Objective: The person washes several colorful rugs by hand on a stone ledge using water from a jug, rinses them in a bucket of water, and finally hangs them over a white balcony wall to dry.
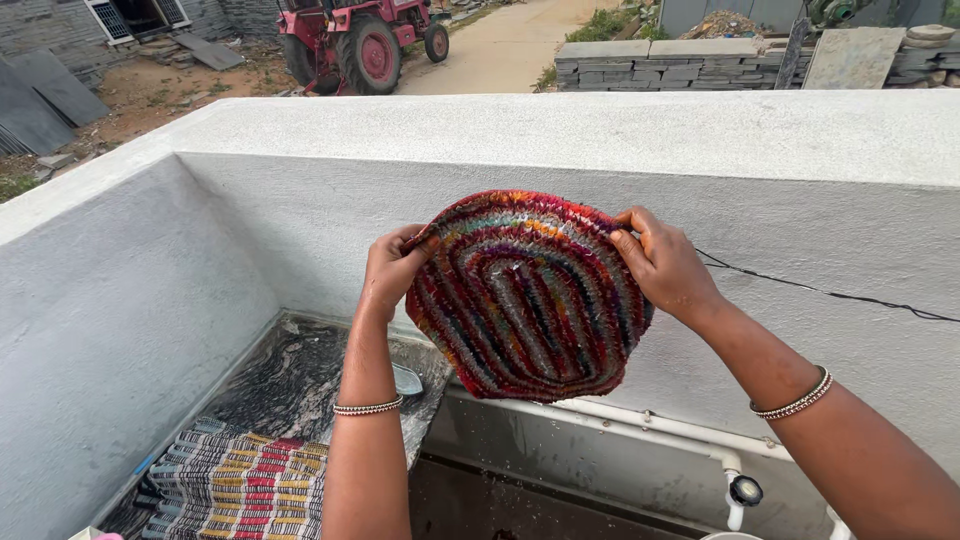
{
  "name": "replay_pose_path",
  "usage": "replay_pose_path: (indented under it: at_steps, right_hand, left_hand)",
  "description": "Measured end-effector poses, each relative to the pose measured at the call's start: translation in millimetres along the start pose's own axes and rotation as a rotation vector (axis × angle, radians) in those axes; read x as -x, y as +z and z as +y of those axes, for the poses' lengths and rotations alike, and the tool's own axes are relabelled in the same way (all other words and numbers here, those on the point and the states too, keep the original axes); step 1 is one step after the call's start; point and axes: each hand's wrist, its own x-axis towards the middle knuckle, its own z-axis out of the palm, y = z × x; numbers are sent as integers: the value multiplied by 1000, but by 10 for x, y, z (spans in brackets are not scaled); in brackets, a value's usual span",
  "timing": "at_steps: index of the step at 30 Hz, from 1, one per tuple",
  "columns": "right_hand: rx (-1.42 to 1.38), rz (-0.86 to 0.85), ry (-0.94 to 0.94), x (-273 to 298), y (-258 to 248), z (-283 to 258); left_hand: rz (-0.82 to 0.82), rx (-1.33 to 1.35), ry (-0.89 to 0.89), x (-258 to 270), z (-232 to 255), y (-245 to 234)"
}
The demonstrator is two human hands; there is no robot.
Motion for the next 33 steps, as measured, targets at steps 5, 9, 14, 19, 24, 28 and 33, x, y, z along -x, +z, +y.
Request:
replay_pose_path:
  at_steps: [5,9,14,19,24,28,33]
  right_hand:
    - [-9,69,-110,-341,-242,-164]
    - [-34,144,-112,-752,-353,-6]
    - [131,428,-94,-1696,-358,465]
    - [448,154,288,-2100,-53,1077]
    - [404,165,302,-2181,12,1190]
    - [340,149,353,-2121,-17,1062]
    - [334,131,330,-2115,-64,986]
  left_hand:
    - [32,53,63,-408,430,23]
    - [126,-203,245,-1068,868,216]
    - [353,-576,203,-2011,1286,785]
    - [369,-1024,90,-2498,1103,1103]
    - [194,-1110,44,-2378,595,837]
    - [84,-1234,-178,-2373,505,336]
    - [34,-1135,-234,-2510,320,237]
